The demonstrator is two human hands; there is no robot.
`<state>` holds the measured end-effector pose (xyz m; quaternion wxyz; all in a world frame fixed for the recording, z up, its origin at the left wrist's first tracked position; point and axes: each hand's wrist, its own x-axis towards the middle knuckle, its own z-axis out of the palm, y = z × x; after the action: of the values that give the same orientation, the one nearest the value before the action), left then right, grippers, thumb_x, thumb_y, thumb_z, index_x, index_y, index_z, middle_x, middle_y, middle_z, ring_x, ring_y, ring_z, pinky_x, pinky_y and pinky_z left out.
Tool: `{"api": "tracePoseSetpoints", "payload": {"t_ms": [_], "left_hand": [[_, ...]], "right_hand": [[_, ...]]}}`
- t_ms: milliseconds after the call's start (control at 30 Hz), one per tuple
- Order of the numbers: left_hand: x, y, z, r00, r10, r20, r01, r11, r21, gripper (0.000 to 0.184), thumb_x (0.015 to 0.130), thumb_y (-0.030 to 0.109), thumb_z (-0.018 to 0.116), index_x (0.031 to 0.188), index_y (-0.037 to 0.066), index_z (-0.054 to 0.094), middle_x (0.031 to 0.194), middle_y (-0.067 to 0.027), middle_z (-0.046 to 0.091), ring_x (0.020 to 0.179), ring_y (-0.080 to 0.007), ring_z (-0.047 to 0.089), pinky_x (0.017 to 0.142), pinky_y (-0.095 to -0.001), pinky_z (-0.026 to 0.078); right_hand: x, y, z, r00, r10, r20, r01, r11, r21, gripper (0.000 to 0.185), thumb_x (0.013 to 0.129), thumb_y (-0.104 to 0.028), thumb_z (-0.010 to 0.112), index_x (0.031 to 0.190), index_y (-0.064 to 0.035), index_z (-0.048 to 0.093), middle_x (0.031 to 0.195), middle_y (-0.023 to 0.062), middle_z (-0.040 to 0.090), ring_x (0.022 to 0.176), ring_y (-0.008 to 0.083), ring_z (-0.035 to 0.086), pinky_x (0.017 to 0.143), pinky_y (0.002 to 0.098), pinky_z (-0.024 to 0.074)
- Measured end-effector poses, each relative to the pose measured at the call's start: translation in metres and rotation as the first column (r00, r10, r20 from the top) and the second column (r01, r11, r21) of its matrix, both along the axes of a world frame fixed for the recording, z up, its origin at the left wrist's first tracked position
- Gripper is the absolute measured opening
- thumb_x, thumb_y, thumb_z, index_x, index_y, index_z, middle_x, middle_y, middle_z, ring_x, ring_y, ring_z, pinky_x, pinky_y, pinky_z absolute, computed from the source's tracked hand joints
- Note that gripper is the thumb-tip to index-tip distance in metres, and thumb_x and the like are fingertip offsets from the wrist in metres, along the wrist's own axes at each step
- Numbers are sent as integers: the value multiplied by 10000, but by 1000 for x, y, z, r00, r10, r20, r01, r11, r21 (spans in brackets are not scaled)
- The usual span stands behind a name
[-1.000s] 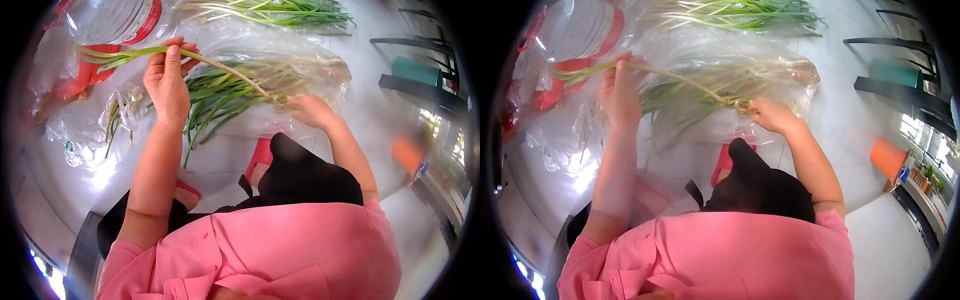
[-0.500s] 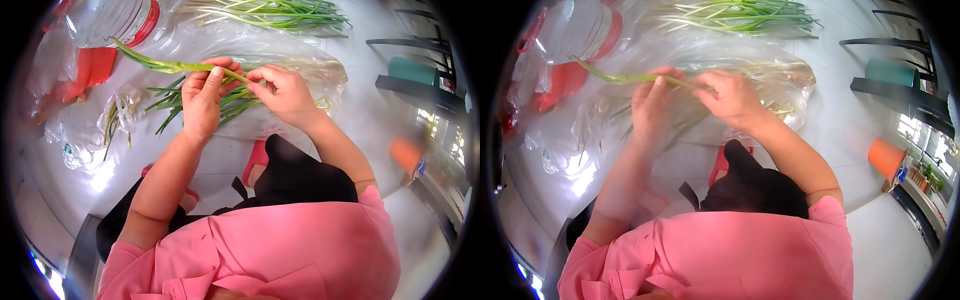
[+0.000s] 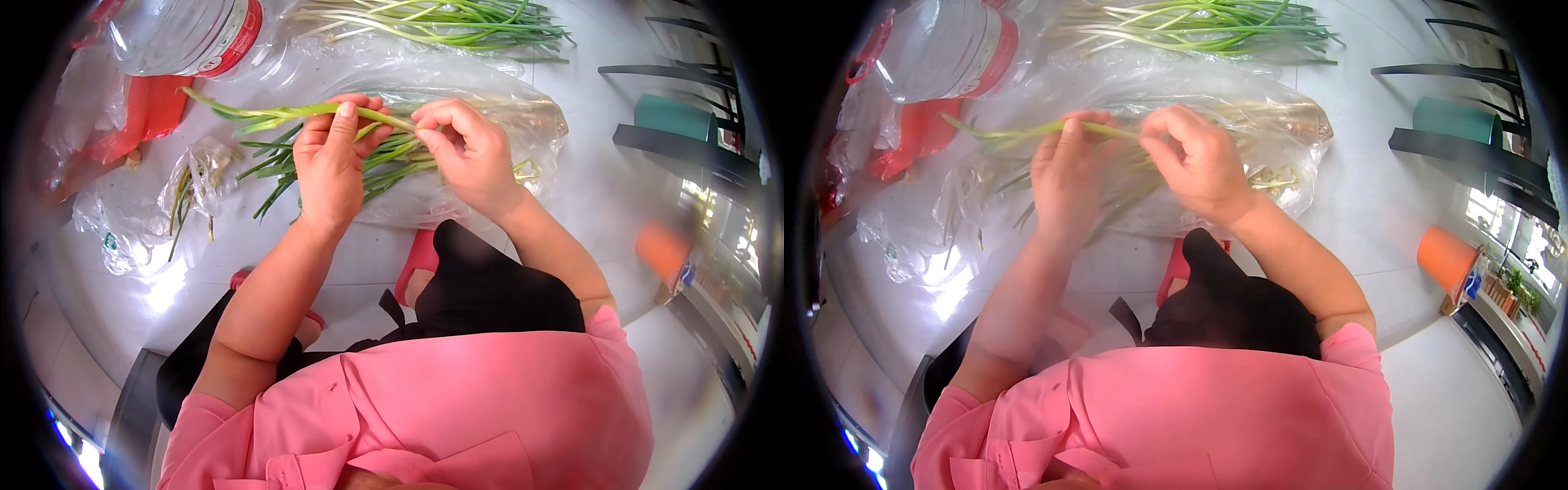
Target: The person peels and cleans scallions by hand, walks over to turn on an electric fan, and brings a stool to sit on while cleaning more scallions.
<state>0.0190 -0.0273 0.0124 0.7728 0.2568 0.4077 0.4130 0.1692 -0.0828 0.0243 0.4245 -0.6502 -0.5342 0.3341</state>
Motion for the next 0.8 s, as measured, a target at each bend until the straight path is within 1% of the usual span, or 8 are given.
{"api": "tracePoseSetpoints", "payload": {"t_ms": [167, 333, 433, 500, 600, 633, 700, 800], "left_hand": [[-1, 4, 2, 993, 78, -93, -77, 997, 12, 190, 897, 174, 502, 960, 3, 557, 918, -109, 607, 846, -195, 598, 715, -303, 522], [-12, 16, -3, 974, 74, -215, -54, 994, 95, 290, 904, 226, 475, 1004, -43, 514, 959, -123, 561, 904, -206, 558, 782, -328, 482], [-18, 25, -5, 954, 126, -270, -83, 983, 163, 278, 893, 218, 487, 985, -43, 512, 943, -128, 561, 898, -215, 562, 767, -336, 491], [-19, 29, -2, 949, 131, -285, -82, 981, 178, 269, 886, 213, 496, 974, -41, 514, 937, -130, 562, 894, -215, 562, 760, -339, 493], [-22, 31, -4, 941, 138, -310, -83, 979, 185, 250, 876, 204, 512, 955, -34, 515, 920, -130, 565, 881, -211, 561, 745, -343, 498], [-21, 31, -5, 937, 144, -318, -89, 979, 181, 239, 871, 199, 518, 946, -28, 515, 908, -129, 566, 872, -209, 560, 736, -344, 501], [-19, 31, -4, 932, 136, -335, -79, 981, 177, 229, 869, 193, 522, 941, -24, 514, 897, -126, 565, 853, -208, 561, 726, -345, 503], [-19, 29, -4, 931, 112, -348, -55, 984, 169, 219, 867, 194, 530, 922, -18, 515, 872, -119, 563, 814, -203, 564, 704, -339, 508]], "right_hand": [[26, -7, 6, 868, 7, -496, -156, 953, -260, 41, 881, -85, 487, 877, -53, 513, 776, 13, 597, 614, 48, 519, 517, 163, 396], [84, -28, -26, 899, -49, -435, -235, 784, -575, 68, 844, -119, 524, 834, -52, 526, 684, 17, 565, 620, 90, 549, 532, 211, 427], [107, -54, -56, 949, 312, -32, -192, 497, -846, 113, 805, -141, 550, 787, -29, 543, 619, 52, 550, 579, 133, 543, 537, 277, 432], [110, -68, -69, 641, 729, 243, -48, 353, -934, 163, 778, -178, 547, 773, -15, 558, 606, 110, 554, 587, 226, 552, 571, 354, 429], [87, -50, -40, 888, 450, 91, -92, 368, -925, 155, 780, -163, 537, 866, -58, 613, 698, 131, 601, 640, 284, 561, 631, 376, 428], [85, -50, -40, 890, 447, 93, -88, 367, -926, 155, 780, -163, 537, 866, -58, 613, 698, 131, 601, 640, 284, 561, 631, 376, 428], [82, -48, -42, 822, 405, 401, -8, 712, -702, 159, 798, -192, 534, 860, -66, 609, 716, 118, 603, 664, 276, 570, 619, 375, 429], [71, -34, -24, 807, 348, 476, 4, 804, -595, 174, 807, -224, 520, 806, -57, 571, 737, 119, 594, 645, 274, 559, 587, 373, 419]]}}
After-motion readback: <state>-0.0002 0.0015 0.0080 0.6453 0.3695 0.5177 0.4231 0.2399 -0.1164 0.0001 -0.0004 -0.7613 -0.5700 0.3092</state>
